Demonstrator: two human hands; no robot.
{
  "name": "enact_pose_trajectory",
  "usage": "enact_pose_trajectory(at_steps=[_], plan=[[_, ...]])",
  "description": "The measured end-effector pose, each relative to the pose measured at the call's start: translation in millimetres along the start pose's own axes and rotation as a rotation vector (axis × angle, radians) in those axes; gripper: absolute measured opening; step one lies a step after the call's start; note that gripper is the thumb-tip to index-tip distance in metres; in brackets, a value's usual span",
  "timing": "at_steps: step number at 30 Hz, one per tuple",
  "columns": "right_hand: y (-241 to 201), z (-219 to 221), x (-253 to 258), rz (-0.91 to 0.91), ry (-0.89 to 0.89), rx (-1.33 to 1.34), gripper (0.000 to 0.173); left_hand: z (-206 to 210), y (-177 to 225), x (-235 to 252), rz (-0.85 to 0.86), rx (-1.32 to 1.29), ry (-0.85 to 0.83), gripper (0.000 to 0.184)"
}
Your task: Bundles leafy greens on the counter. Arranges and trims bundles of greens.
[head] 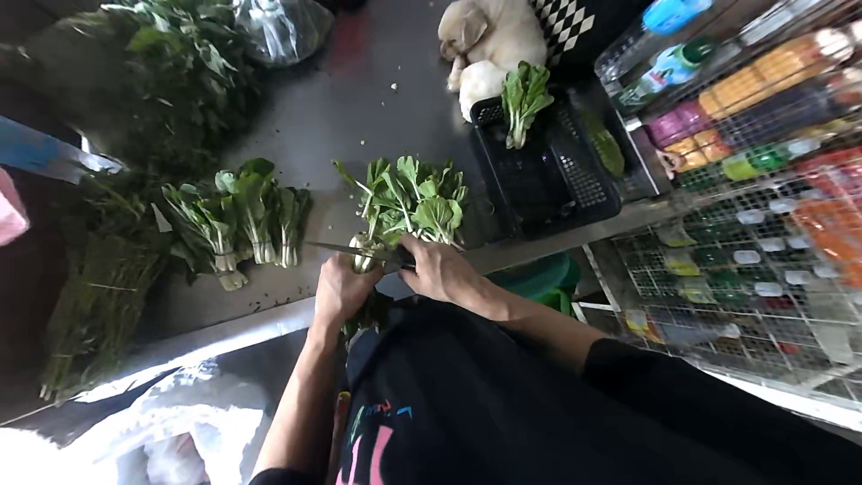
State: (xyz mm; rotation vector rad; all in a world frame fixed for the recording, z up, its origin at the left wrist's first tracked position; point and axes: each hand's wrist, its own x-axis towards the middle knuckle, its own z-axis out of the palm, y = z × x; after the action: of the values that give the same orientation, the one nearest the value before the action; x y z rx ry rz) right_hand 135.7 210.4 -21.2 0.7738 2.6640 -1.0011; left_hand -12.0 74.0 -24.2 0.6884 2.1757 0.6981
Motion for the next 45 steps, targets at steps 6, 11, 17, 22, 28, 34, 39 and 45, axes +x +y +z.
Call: enact_pose_trajectory(at_steps=[6, 11, 17, 22, 28, 34, 39, 45], plan=[[53, 14, 6, 0.218, -0.108, 0.078, 0.038, 1, -3, -3, 0.000, -0.246, -0.019, 0.028], [66, 7, -1, 0.296, -0.160, 0.098, 0.041, -9, -12, -2, 0.070, -0.259, -0.085, 0.026], [5, -9, -4, -0.024, -0.023, 0.116, 0.039, -9, -2, 2, 0.105, -0.031, -0.127, 0.022], [38, -3, 7, 0.146, -0.155, 0.117, 0.041, -8, 11, -8, 0.156, -0.017, -0.048, 0.026], [98, 5, 0, 0.339, -0.139, 0.107, 0.040, -13, 18, -14, 0.216, -0.083, 0.027, 0.022], [82, 37, 32, 0.161, 0.031, 0.142, 0.069, 11, 23, -7, 0.244, -0.086, 0.116, 0.039], [95, 35, 42, 0.070, 0.006, 0.145, 0.054, 24, 30, 2, 0.212, 0.061, 0.059, 0.060], [89, -5, 25, 0.036, 0.186, 0.295, 0.032, 23, 26, 2, 0.123, 0.126, 0.034, 0.049]])
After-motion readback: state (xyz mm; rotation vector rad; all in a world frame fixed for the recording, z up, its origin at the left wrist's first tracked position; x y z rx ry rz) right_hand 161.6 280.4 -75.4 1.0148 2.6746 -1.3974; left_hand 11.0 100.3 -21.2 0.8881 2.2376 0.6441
